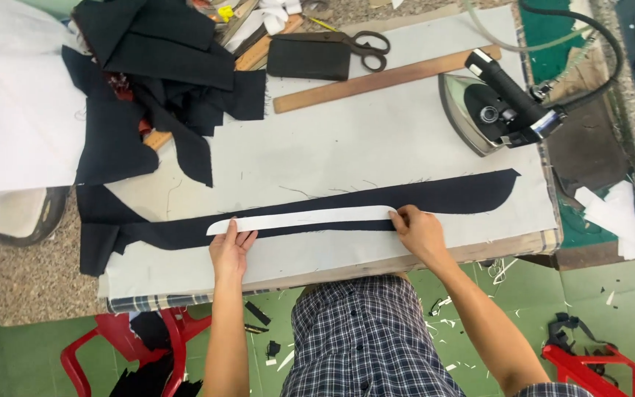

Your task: The person arranges a long black fabric piece on a white work surface, places a white paper template on top, and uses a steam iron to press the fabric. The person repeatedly adjusts the fabric and template before ironing.

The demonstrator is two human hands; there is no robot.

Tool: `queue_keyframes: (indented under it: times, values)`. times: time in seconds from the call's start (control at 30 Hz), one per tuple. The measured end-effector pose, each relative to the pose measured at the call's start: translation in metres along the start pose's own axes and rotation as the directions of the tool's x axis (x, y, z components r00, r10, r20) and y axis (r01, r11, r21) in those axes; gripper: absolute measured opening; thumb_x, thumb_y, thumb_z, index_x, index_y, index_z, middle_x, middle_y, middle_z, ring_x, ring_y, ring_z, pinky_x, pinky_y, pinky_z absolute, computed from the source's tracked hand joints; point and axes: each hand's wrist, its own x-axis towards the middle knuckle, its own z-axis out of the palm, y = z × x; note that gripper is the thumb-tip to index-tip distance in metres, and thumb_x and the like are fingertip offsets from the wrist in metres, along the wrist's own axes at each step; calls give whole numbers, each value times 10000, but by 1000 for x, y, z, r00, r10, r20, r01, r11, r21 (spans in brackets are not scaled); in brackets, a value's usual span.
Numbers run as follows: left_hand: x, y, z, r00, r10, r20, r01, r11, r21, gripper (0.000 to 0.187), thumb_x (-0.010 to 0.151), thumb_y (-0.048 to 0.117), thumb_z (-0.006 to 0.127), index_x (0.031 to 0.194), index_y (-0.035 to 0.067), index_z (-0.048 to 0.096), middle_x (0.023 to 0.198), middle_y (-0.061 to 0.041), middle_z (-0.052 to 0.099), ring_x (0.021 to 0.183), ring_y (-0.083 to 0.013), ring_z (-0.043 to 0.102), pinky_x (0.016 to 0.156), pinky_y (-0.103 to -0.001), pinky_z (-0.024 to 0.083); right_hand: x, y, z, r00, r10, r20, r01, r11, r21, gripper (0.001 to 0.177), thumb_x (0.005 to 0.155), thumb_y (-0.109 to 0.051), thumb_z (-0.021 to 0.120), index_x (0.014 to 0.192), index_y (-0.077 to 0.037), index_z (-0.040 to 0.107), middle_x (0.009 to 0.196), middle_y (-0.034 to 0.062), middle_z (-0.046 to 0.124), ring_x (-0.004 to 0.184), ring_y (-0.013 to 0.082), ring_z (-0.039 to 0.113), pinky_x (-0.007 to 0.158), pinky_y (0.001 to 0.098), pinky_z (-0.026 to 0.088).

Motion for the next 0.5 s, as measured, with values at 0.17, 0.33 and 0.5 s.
queue_keyframes:
  times: [0.17,0.33,0.5]
  values:
    - [-18,-18,-12,298,904,308,-686,-22,727,397,959,156,742,1244,-61,569,1197,-265,601,1189,-450,596,992,-476,492,8,22,10,527,-689,-497,421,720,-553,255,982,-356,695,1134,-164,764,1015,1,755,1027,189,712,881,314,547]
    - [-43,-40,-6,522,488,700,-633,-329,701,597,1006,462,503,1469,84,517,1603,-174,388,1501,-364,299,1226,-551,148,26,46,-16,446,-855,-264,517,487,-703,397,974,-446,617,1225,-162,732,1318,70,716,1301,255,618,1094,436,450]
    - [-45,-48,-7,639,378,670,-595,-309,742,617,1062,505,380,1551,134,447,1676,-136,299,1558,-335,198,1248,-559,32,28,76,-37,601,-669,-437,104,608,-787,589,1083,-522,525,1344,-30,716,1439,245,653,1473,393,493,1228,524,296]
